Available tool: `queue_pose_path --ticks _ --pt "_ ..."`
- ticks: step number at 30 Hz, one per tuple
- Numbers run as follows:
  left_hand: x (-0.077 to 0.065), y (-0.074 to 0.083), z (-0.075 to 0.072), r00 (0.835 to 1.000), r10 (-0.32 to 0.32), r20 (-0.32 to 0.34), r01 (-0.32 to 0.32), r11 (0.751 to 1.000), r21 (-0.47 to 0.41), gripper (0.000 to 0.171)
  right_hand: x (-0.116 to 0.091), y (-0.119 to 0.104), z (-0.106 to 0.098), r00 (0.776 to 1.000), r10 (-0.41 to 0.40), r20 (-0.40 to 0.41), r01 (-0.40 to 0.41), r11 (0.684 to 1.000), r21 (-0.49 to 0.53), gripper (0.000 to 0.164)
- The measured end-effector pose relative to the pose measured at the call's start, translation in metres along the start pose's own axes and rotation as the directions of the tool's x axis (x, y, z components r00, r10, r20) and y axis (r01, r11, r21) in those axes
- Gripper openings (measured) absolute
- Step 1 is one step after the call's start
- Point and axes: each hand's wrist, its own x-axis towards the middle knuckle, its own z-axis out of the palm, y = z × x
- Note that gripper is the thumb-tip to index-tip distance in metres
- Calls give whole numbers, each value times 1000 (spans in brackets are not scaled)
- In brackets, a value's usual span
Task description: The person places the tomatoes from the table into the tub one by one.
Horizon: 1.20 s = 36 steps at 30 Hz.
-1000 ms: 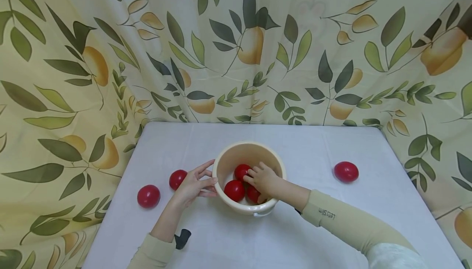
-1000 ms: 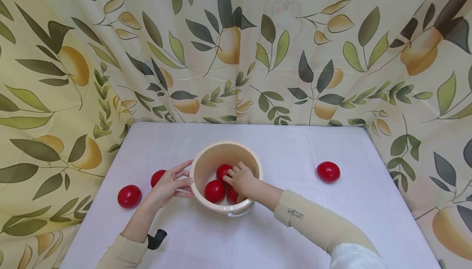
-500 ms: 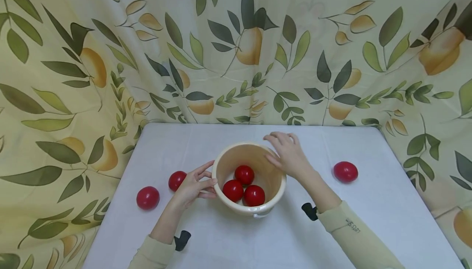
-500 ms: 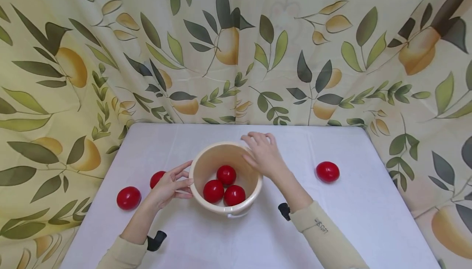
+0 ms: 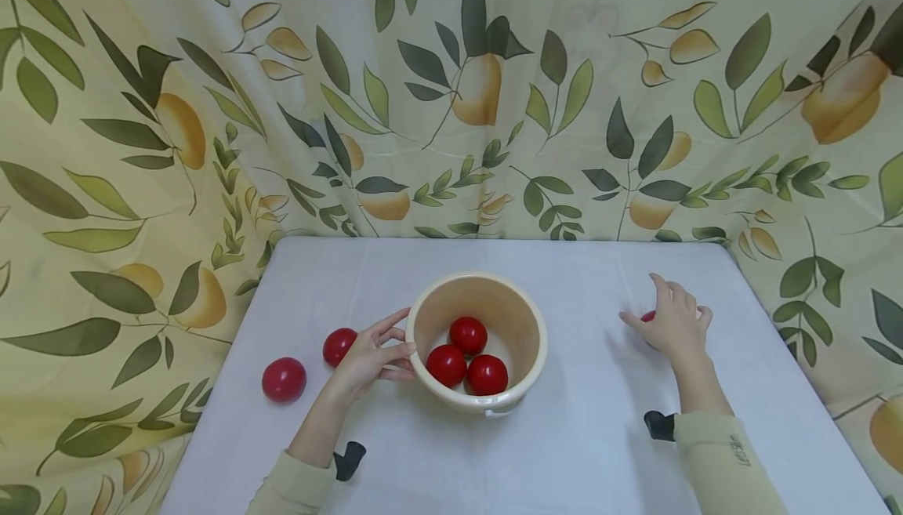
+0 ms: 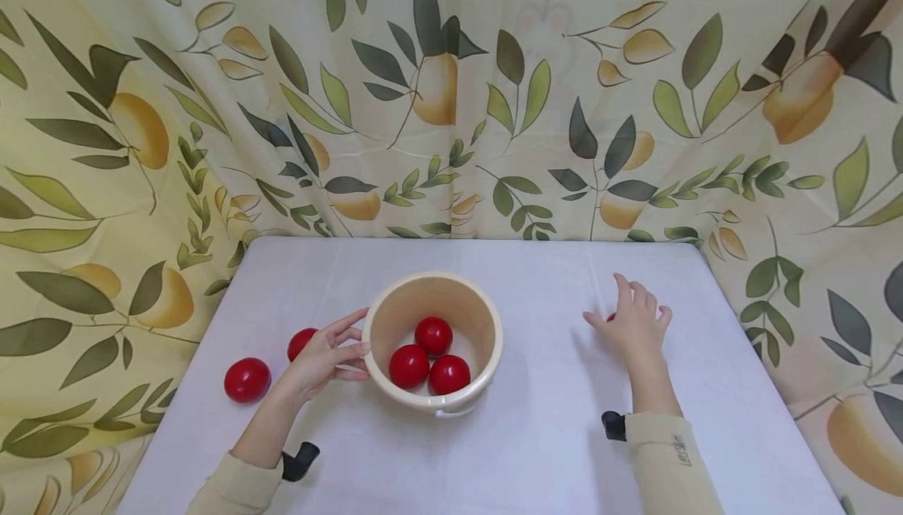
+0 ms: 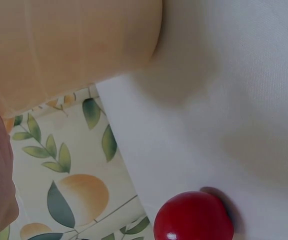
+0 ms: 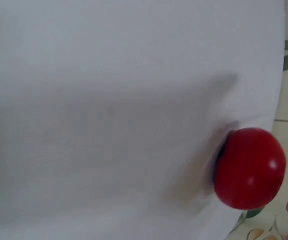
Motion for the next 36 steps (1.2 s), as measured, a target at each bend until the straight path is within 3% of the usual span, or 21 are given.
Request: queue_pose_path --ticks 5,9,23,30,36 --pt "0 0 0 1000 2 2 -2 1000 2 62 -7 32 11 988 120 100 -123 992 21 99" --pt "0 0 0 1000 5 7 -5 1000 0 62 -13 47 19 977 168 131 -175 984 42 103" --pt "-1 1 0 1000 0 -5 0 1000 10 60 -17 57 38 970 223 93 -225 974 12 95" --pt "-1 1 0 1000 -9 -17 9 1000 20 60 -13 53 42 987 156 33 -156 988 -14 91" --pt "-1 1 0 1000 -10 -14 10 1000 16 62 0 22 28 1000 15 -26 -17 997 -73 86"
